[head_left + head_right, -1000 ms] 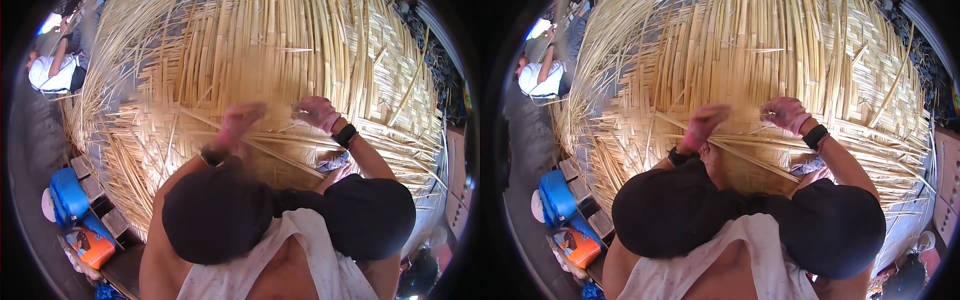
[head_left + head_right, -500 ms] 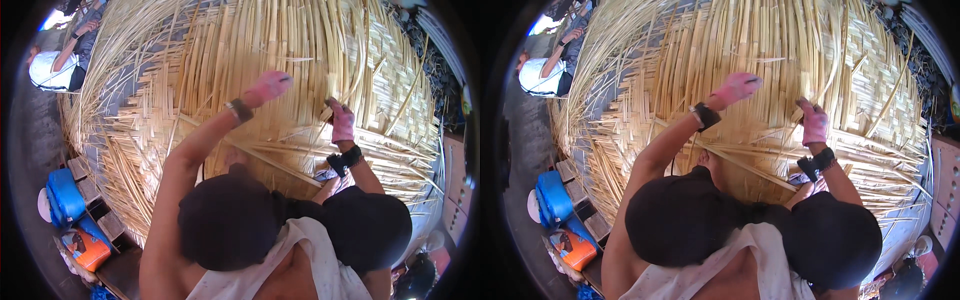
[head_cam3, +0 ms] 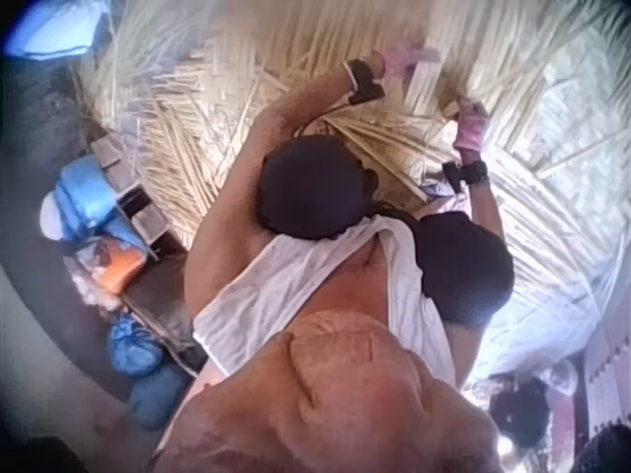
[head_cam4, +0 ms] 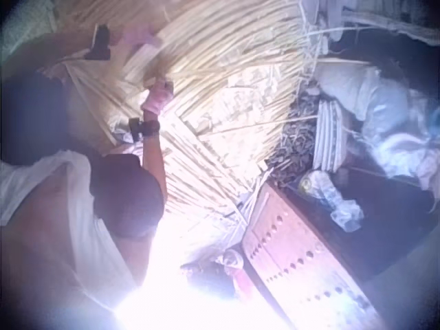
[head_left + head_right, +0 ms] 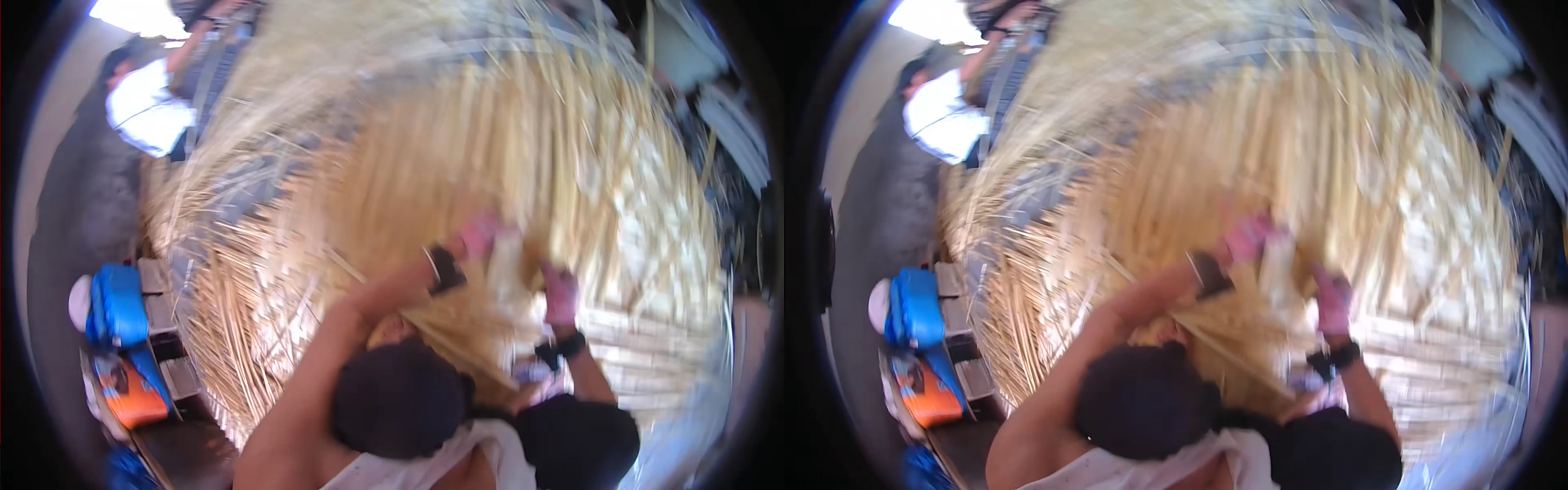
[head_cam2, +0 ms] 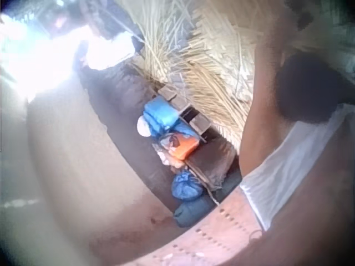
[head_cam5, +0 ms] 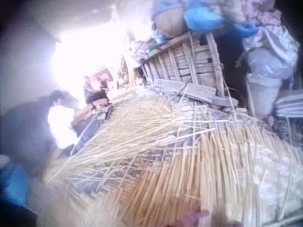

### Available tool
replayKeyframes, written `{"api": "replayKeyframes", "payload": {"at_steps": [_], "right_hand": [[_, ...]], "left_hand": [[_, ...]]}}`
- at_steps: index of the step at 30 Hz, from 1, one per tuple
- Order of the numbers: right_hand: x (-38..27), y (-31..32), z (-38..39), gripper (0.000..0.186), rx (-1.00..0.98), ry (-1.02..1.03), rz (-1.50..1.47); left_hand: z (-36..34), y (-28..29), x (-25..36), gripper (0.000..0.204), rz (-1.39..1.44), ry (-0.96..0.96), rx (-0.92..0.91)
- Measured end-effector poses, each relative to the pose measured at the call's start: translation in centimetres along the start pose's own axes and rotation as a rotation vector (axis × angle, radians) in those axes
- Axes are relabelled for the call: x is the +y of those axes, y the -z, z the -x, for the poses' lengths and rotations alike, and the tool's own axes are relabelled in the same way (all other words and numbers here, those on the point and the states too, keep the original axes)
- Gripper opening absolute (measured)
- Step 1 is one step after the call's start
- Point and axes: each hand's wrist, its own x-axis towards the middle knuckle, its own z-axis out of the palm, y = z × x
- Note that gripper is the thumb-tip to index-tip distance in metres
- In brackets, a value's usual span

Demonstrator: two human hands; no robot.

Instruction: Weave together long strips of bamboo to create a large flat mat.

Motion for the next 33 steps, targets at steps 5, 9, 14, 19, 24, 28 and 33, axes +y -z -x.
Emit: {"api": "replayKeyframes", "payload": {"at_steps": [5,9,14,19,24,28,33], "right_hand": [[-1.0,-2.5,-3.1,0.013,-0.125,-0.492,-0.581],[-1.6,-3.5,-4.2,0.019,-0.392,-0.198,-0.18],[-1.4,-1.5,-4.0,0.022,-0.496,-0.211,-0.491],[-2.8,-1.6,-1.7,0.021,-0.25,-0.198,-0.42],[-3.4,-2.1,0.6,0.015,-0.042,0.103,0.086],[-4.2,-2.3,2.9,0.034,-0.152,0.301,0.096],[-5.2,-1.9,4.4,0.067,-0.303,0.323,0.251]], "left_hand": [[3.2,-1.4,2.2,0.032,0.079,0.021,-0.206],[4.3,-1.9,1.7,0.041,0.525,0.03,-0.106],[6.3,1.0,-0.7,0.043,1.212,0.017,0.263],[10.8,3.7,-0.3,0.03,1.193,0.08,0.112],[12.0,2.0,0.8,0.028,0.873,0.204,0.386],[14.1,0.5,0.9,0.027,0.747,0.318,0.694],[15.1,0.3,0.7,0.031,0.606,0.302,0.625]]}}
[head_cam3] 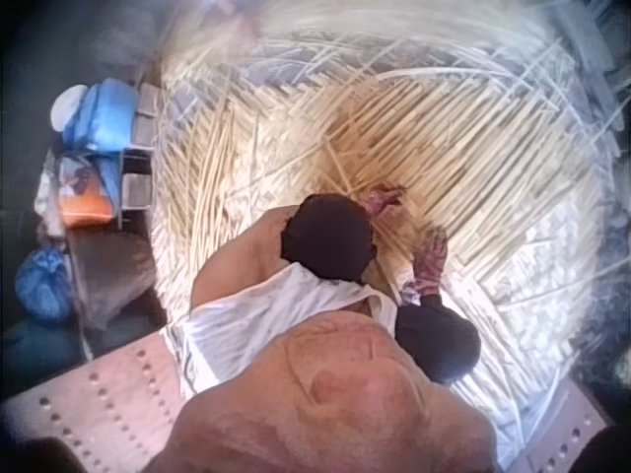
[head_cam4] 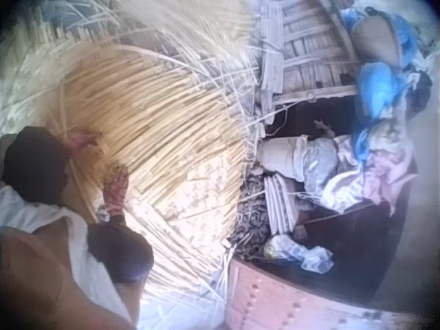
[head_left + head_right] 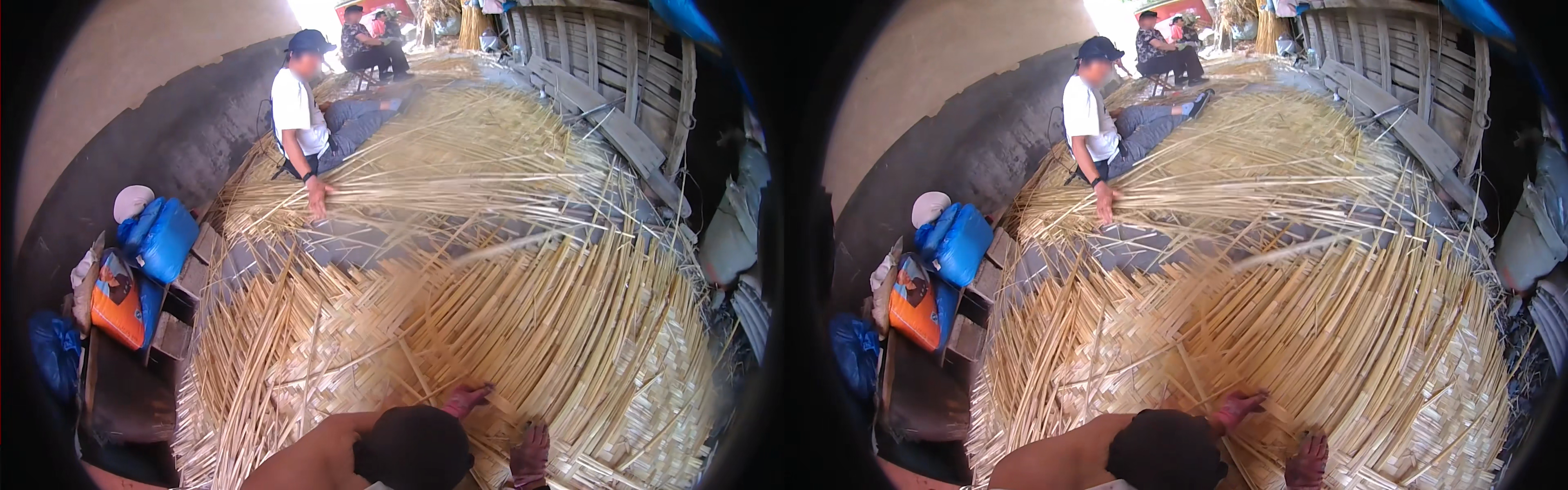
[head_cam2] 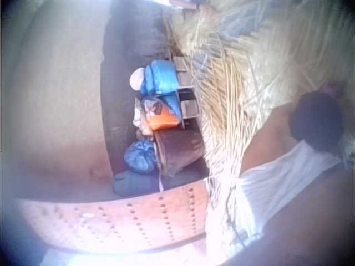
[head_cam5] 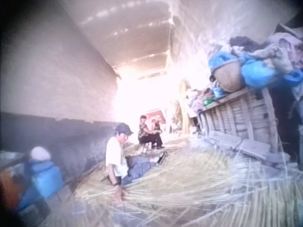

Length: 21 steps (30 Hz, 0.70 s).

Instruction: Weave together long strips of bamboo to create a large flat mat.

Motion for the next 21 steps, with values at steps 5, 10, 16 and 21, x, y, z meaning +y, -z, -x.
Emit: {"api": "replayKeyframes", "payload": {"at_steps": [5,10,16,21], "right_hand": [[-0.2,-0.1,-0.6,0.075,-0.214,-0.097,0.036],[0.2,-0.6,0.4,0.068,-0.16,-0.003,0.118],[2.6,6.1,-2.0,0.043,-0.576,-0.089,-0.266],[1.5,15.2,-6.3,0.038,-0.67,0.06,-0.165]], "left_hand": [[-1.3,1.0,-2.7,0.039,0.494,0.027,-0.602],[-1.7,2.6,-5.1,0.028,0.02,-0.123,-0.109],[-0.4,2.4,-0.5,0.026,0.065,-0.223,-0.165],[1.5,7.6,6.5,0.03,0.646,-0.138,-0.144]]}}
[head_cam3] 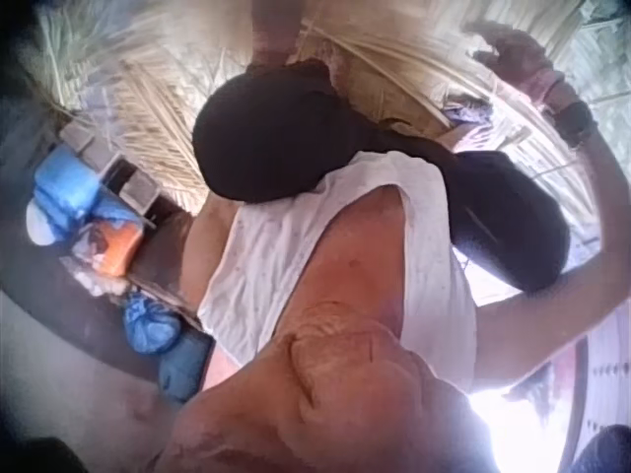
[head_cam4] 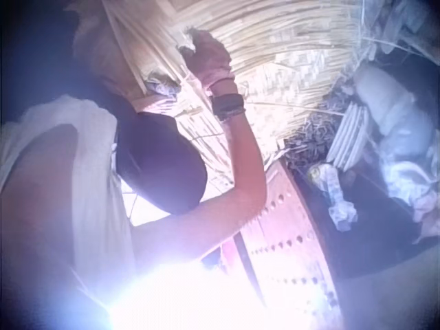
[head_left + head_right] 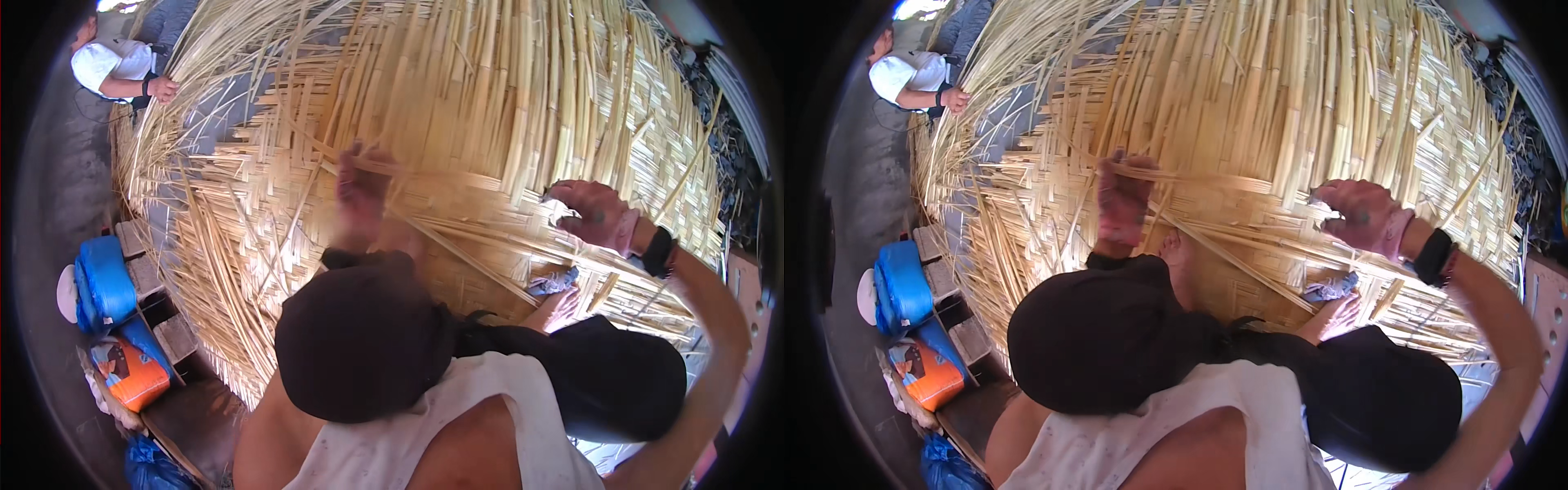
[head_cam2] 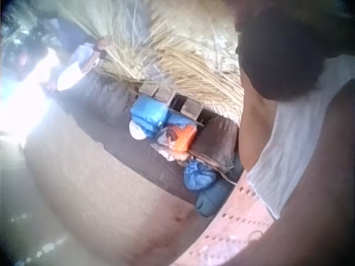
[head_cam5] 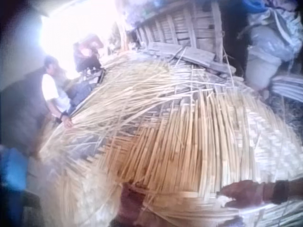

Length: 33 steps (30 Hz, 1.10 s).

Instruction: Weave together long strips of bamboo to create a large flat mat.

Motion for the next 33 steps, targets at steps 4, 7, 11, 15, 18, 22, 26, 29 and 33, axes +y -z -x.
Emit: {"api": "replayKeyframes", "payload": {"at_steps": [4,7,11,15,18,22,26,29,33], "right_hand": [[-4.7,0.4,-5.9,0.047,-0.007,0.133,0.11],[-6.9,-3.0,-12.7,0.039,0.3,0.412,0.136],[-6.0,-7.4,-16.6,0.021,-0.057,0.151,0.196],[-2.0,-8.1,-16.4,0.012,0.744,0.098,-0.08],[1.1,-7.2,-14.7,0.013,0.814,-0.335,-0.739],[1.8,-7.1,-12.8,0.021,0.807,-0.393,-1.636],[0.5,-7.0,-11.9,0.03,0.838,-0.139,-1.258],[-0.3,-6.9,-11.1,0.031,0.853,-0.041,-0.921],[-0.3,-7.0,-10.1,0.031,0.792,-0.161,-1.078]], "left_hand": [[1.0,-0.1,6.5,0.029,0.16,-0.275,-0.135],[2.8,-0.7,9.1,0.03,-0.113,-0.19,-0.567],[1.9,-2.0,9.5,0.04,-0.601,-0.222,-0.248],[-3.0,-3.1,7.5,0.039,-0.614,-0.303,-0.057],[-5.1,-3.6,4.3,0.033,-1.038,-0.021,-0.314],[-7.1,-4.1,-2.8,0.031,-1.044,0.279,-0.5],[-9.7,-4.0,-7.6,0.034,-1.233,0.179,-0.579],[-11.9,-4.5,-9.0,0.037,-1.555,-0.076,-0.484],[-12.6,-5.7,-9.7,0.04,-1.479,0.099,-0.496]]}}
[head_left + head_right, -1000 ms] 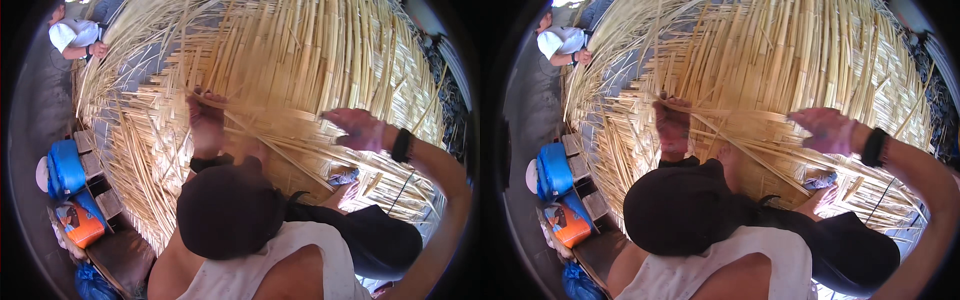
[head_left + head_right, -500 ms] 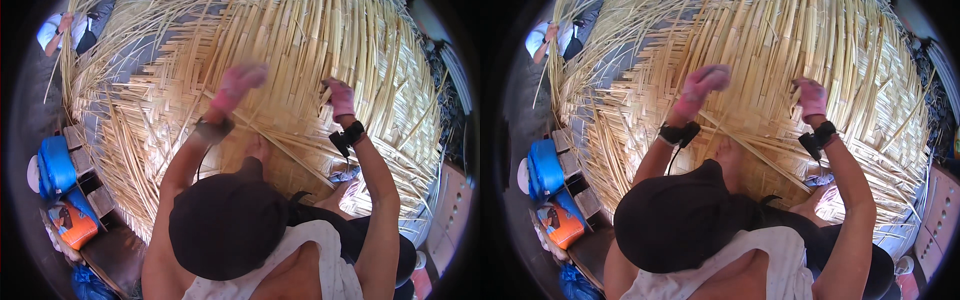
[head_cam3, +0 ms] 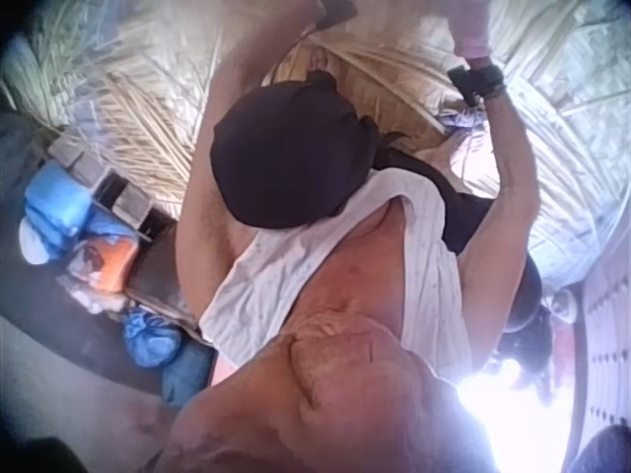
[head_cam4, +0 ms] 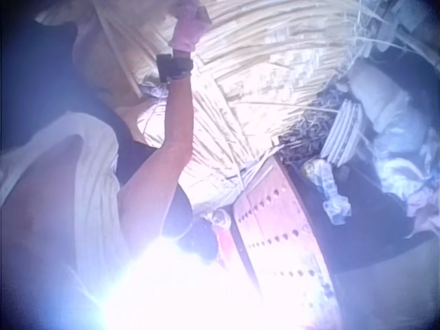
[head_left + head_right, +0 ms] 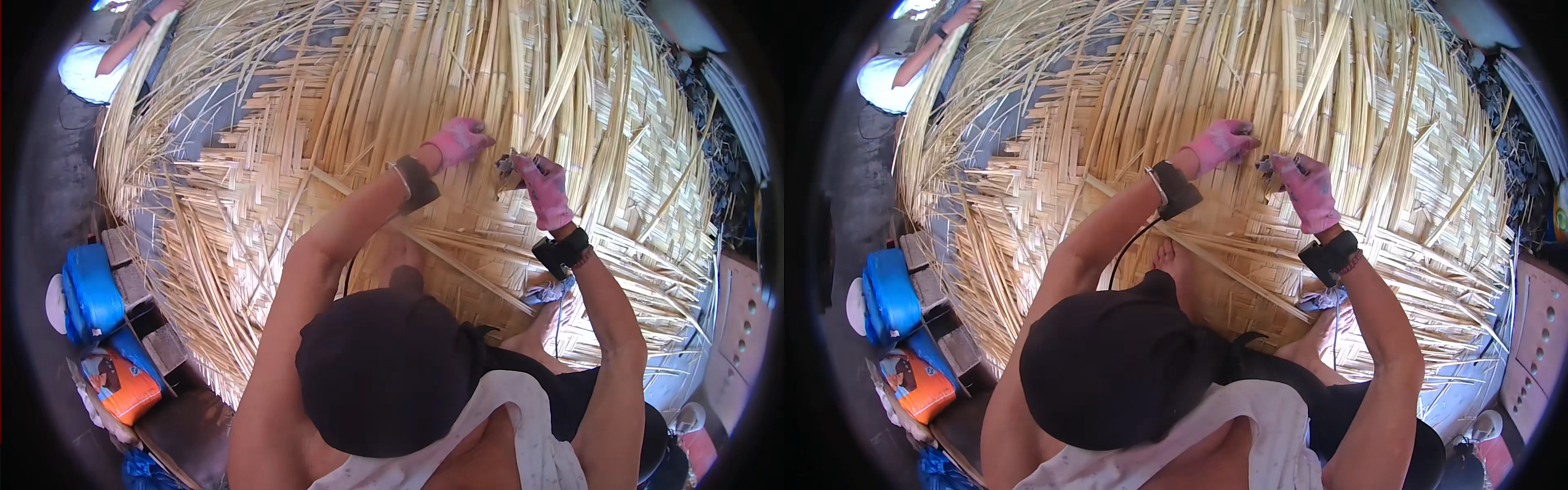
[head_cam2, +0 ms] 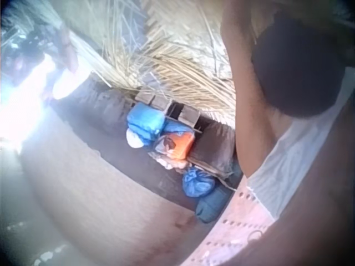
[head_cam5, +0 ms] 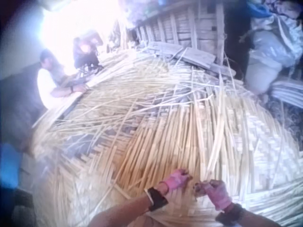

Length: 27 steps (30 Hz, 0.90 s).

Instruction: Weave together long strips of bamboo to create a large flat mat.

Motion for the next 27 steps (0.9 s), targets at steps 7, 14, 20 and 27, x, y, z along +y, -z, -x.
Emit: {"api": "replayKeyframes", "payload": {"at_steps": [7,14,20,27], "right_hand": [[0.0,0.7,0.5,0.033,0.03,-0.011,-0.083],[-0.6,0.5,0.6,0.026,-0.059,0.083,0.177],[1.2,1.4,-0.9,0.025,0.112,-0.038,-0.299],[5.2,2.1,-5.1,0.019,0.121,-0.195,-0.418]], "left_hand": [[-0.3,-1.5,0.8,0.037,-0.31,-0.17,0.173],[-2.2,-3.9,-4.2,0.029,0.038,-0.079,0.045],[-0.5,-3.9,-3.9,0.036,-0.401,-0.348,-0.05],[5.2,-2.2,-0.2,0.025,0.494,-0.133,-0.1]]}}
